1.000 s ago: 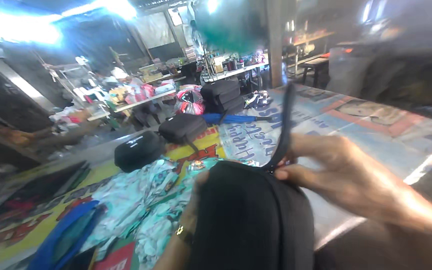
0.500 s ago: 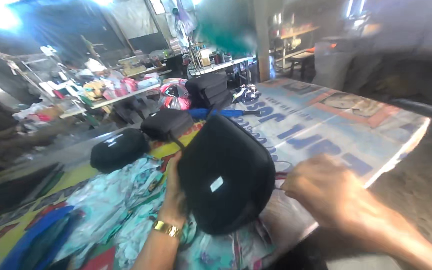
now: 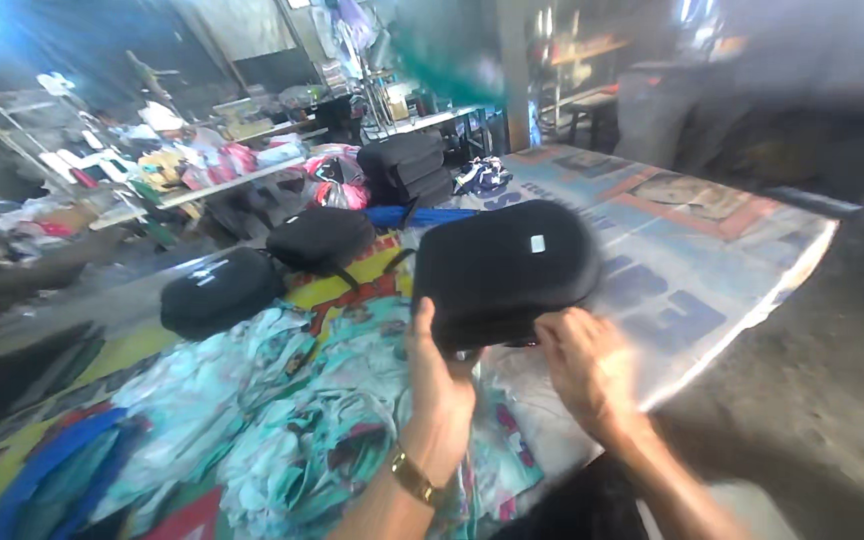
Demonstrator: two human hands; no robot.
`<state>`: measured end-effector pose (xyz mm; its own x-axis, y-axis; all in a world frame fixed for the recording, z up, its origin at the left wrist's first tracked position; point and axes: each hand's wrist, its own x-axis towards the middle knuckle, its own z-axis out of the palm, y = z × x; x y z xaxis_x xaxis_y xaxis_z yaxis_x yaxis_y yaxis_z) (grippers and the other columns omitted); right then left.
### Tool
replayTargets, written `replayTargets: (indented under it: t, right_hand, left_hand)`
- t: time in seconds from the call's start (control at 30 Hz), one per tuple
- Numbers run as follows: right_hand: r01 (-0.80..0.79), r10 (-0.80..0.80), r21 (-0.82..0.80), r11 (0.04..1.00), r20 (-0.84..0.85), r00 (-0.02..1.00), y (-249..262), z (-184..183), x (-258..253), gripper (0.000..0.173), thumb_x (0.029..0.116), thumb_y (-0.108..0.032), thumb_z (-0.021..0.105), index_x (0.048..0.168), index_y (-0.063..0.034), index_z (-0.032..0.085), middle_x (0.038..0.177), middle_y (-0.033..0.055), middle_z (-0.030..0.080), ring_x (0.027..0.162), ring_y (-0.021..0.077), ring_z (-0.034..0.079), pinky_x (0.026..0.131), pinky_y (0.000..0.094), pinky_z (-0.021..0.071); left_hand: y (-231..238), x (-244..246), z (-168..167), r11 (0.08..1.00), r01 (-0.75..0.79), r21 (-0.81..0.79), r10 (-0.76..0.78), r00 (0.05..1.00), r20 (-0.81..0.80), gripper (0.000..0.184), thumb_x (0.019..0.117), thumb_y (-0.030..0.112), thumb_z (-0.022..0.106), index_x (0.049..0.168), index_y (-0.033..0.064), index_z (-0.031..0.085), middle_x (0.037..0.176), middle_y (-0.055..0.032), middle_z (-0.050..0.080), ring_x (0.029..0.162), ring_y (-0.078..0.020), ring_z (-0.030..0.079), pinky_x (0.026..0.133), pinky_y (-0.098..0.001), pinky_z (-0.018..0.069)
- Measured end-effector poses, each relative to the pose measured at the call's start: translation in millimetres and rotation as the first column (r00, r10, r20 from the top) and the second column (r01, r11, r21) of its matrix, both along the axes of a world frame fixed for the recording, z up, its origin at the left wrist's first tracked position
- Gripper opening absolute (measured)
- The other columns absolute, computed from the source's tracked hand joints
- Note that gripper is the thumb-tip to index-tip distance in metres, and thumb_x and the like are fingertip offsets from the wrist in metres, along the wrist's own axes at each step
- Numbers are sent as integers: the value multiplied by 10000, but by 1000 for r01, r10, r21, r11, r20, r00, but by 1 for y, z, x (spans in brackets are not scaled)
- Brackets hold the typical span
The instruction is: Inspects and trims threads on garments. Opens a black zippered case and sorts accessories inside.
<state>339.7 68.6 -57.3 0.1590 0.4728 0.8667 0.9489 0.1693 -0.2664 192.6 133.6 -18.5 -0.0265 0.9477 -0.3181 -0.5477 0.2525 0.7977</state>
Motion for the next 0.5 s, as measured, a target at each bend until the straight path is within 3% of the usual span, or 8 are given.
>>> replayTargets:
  t: [0.13,0.2,0.27,0.3,0.43,0.5]
  right_hand:
    - [21,-23,-57,998,-20,1000,-14,3,32,201,978,-172,576,920,-65,735,830,81,737,763,220,713,706,410,540]
    - [38,-37,-71,997,3,999,-17,-1,28,199,973,-179,580,904,-76,736,816,73,738,752,214,716,693,412,545]
    - [27,-24,-47,999,71,997,-19,-6,8,184,972,-166,583,874,-91,719,788,61,722,727,207,699,676,405,528]
    - [23,-17,-46,999,112,994,-19,-9,-1,196,989,-163,564,871,-94,704,778,55,704,717,205,682,670,397,511]
    - [22,-7,-72,997,197,980,-18,-17,-11,215,1005,-178,535,921,-140,729,758,6,674,690,178,633,678,382,443]
    - [-65,82,-94,993,189,979,-27,-19,-10,211,1001,-191,557,1044,-166,762,784,-10,683,705,170,626,714,394,453]
  left_hand:
    - [-25,14,-4,973,220,-71,-221,975,-5,549,1031,405,567,1502,169,412,1377,-153,580,1153,-339,651,879,-502,590]
    - [-35,21,-3,953,291,-85,-294,955,-24,546,1019,322,613,1493,141,413,1345,-148,600,1092,-303,675,859,-441,598]
    - [-45,30,-3,937,341,-80,-344,938,-34,526,996,241,652,1461,124,434,1223,-128,634,962,-233,678,792,-370,586]
    - [-47,34,-5,924,377,-62,-379,925,-25,480,996,233,644,1419,119,450,1136,-111,649,882,-191,664,743,-330,568]
    - [-51,35,-12,889,457,-30,-458,888,-40,295,1071,359,482,1218,115,558,910,-58,648,787,-138,651,704,-304,566]
    - [-59,32,-6,916,402,-3,-399,908,-128,334,1086,353,433,1201,98,615,1003,-65,687,892,-156,680,763,-346,581]
